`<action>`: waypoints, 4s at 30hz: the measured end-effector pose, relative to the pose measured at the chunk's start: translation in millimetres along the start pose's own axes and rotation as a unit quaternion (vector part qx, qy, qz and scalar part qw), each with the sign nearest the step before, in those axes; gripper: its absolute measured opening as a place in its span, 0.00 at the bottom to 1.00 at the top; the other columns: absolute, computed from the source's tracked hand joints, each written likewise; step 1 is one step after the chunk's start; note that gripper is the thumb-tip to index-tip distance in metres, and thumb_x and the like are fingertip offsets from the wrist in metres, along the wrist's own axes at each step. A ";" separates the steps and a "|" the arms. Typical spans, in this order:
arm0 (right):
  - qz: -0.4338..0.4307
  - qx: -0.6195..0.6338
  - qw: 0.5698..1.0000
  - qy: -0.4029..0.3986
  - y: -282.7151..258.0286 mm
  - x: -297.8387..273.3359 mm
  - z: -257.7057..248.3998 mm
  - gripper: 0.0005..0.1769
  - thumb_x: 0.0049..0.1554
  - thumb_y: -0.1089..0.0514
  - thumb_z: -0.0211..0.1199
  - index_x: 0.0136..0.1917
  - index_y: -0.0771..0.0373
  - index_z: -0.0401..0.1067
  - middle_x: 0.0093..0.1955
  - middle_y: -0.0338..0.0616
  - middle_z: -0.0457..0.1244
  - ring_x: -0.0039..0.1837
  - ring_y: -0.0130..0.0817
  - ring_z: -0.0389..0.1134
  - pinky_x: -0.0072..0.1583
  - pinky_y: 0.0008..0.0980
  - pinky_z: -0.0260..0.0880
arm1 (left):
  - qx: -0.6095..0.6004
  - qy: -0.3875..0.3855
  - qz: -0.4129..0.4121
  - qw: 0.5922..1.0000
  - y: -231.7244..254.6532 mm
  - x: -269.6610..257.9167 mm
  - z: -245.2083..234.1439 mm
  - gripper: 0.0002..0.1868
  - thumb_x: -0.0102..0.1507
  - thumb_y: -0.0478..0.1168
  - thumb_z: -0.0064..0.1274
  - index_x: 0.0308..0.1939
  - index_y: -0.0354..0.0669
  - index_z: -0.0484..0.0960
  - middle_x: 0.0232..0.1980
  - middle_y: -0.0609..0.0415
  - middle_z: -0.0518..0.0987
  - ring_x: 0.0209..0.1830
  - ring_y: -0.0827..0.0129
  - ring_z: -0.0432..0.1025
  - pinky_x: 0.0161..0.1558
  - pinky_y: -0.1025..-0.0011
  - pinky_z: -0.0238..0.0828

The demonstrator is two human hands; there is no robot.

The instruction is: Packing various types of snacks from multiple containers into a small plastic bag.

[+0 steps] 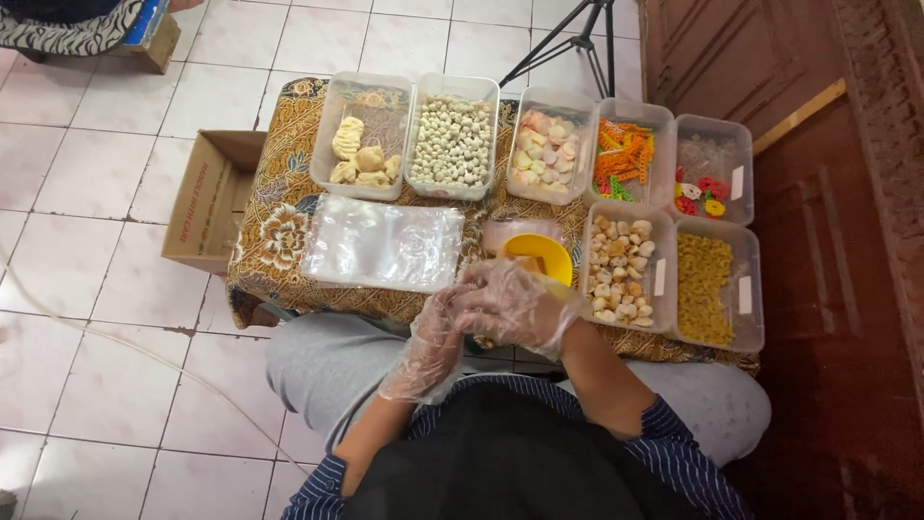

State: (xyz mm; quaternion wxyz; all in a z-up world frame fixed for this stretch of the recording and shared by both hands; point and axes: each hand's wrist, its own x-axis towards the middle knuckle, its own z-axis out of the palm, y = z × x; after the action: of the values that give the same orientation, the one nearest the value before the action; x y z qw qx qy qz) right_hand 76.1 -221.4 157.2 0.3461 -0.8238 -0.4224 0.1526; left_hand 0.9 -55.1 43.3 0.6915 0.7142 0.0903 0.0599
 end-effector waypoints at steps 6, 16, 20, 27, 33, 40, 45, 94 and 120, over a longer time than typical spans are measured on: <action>0.073 0.003 0.996 -0.057 -31.9 -1.2 -8.4 0.32 0.56 0.32 0.62 0.58 0.60 0.73 0.58 0.56 0.66 0.62 0.55 0.69 0.63 0.46 0.71 | 0.086 -0.059 -0.037 0.994 -6.7 -11.5 5.8 0.21 0.64 0.39 0.53 0.59 0.31 0.78 0.39 0.48 0.87 0.47 0.70 0.80 0.54 0.79 0.75; 0.167 0.012 0.983 -0.075 3.2 39.2 -11.0 0.19 0.55 0.43 0.67 0.54 0.54 0.75 0.48 0.45 0.71 0.56 0.41 0.71 0.63 0.36 0.69 | 0.217 -0.052 -0.075 0.972 -64.4 5.0 -16.4 0.09 0.64 0.57 0.55 0.45 0.69 0.81 0.39 0.64 0.86 0.43 0.59 0.81 0.45 0.62 0.76; 0.155 -0.316 0.929 -0.118 -2.0 94.4 -46.2 0.19 0.53 0.47 0.64 0.58 0.41 0.70 0.51 0.39 0.70 0.64 0.34 0.67 0.70 0.38 0.61 | 0.212 -0.052 -0.169 0.961 -13.5 4.9 -21.9 0.10 0.61 0.59 0.57 0.47 0.79 0.83 0.44 0.70 0.86 0.49 0.66 0.80 0.51 0.64 0.75; 0.311 -0.327 0.887 -0.099 140.5 184.7 -9.7 0.23 0.63 0.52 0.46 0.64 0.60 0.74 0.63 0.48 0.69 0.72 0.40 0.64 0.72 0.45 0.63 | 0.189 -0.033 -0.101 0.976 16.5 5.1 -41.1 0.16 0.59 0.55 0.61 0.52 0.71 0.82 0.50 0.62 0.85 0.54 0.57 0.78 0.55 0.56 0.76; 0.361 -0.283 0.883 -0.098 203.6 226.3 28.6 0.22 0.60 0.57 0.51 0.63 0.65 0.75 0.64 0.53 0.67 0.70 0.52 0.65 0.65 0.56 0.66 | 0.138 -0.010 -0.059 0.989 -19.5 8.1 -51.4 0.20 0.63 0.54 0.56 0.60 0.67 0.79 0.50 0.54 0.85 0.51 0.53 0.79 0.55 0.54 0.74; 0.381 -0.199 0.901 -0.050 235.9 229.9 41.6 0.18 0.51 0.60 0.65 0.57 0.51 0.78 0.60 0.43 0.68 0.68 0.46 0.67 0.63 0.51 0.70 | 0.125 -0.006 -0.033 0.992 -21.2 16.5 -45.6 0.23 0.63 0.52 0.57 0.63 0.63 0.79 0.46 0.51 0.84 0.46 0.53 0.80 0.52 0.53 0.75; 0.361 -0.132 0.923 0.034 236.2 226.9 37.3 0.15 0.51 0.54 0.65 0.52 0.41 0.80 0.56 0.34 0.71 0.64 0.36 0.70 0.65 0.37 0.71 | 0.116 -0.011 -0.018 0.993 -18.2 13.6 -41.7 0.21 0.65 0.52 0.54 0.62 0.64 0.79 0.45 0.57 0.85 0.45 0.62 0.81 0.49 0.62 0.76; -0.117 0.453 0.881 0.066 89.7 64.3 -12.3 0.22 0.56 0.61 0.59 0.64 0.63 0.69 0.56 0.44 0.63 0.57 0.40 0.69 0.61 0.34 0.73 | 0.102 -0.017 -0.032 0.994 -19.2 0.4 -6.2 0.05 0.66 0.47 0.55 0.45 0.62 0.85 0.34 0.64 0.87 0.39 0.72 0.81 0.48 0.73 0.74; 0.081 -0.074 0.990 0.084 66.1 151.3 -29.5 0.17 0.62 0.41 0.59 0.48 0.54 0.76 0.43 0.38 0.69 0.49 0.33 0.71 0.56 0.33 0.72 | 0.081 0.046 -0.073 0.993 0.5 15.6 -43.8 0.16 0.59 0.47 0.60 0.51 0.57 0.82 0.51 0.54 0.82 0.52 0.59 0.78 0.54 0.60 0.74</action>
State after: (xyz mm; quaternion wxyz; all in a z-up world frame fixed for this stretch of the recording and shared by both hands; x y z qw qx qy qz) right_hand 221.5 -139.8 138.3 0.3054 -0.8883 -0.3338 0.0788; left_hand 6.9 -9.0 44.8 0.6286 0.7561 0.1786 0.0351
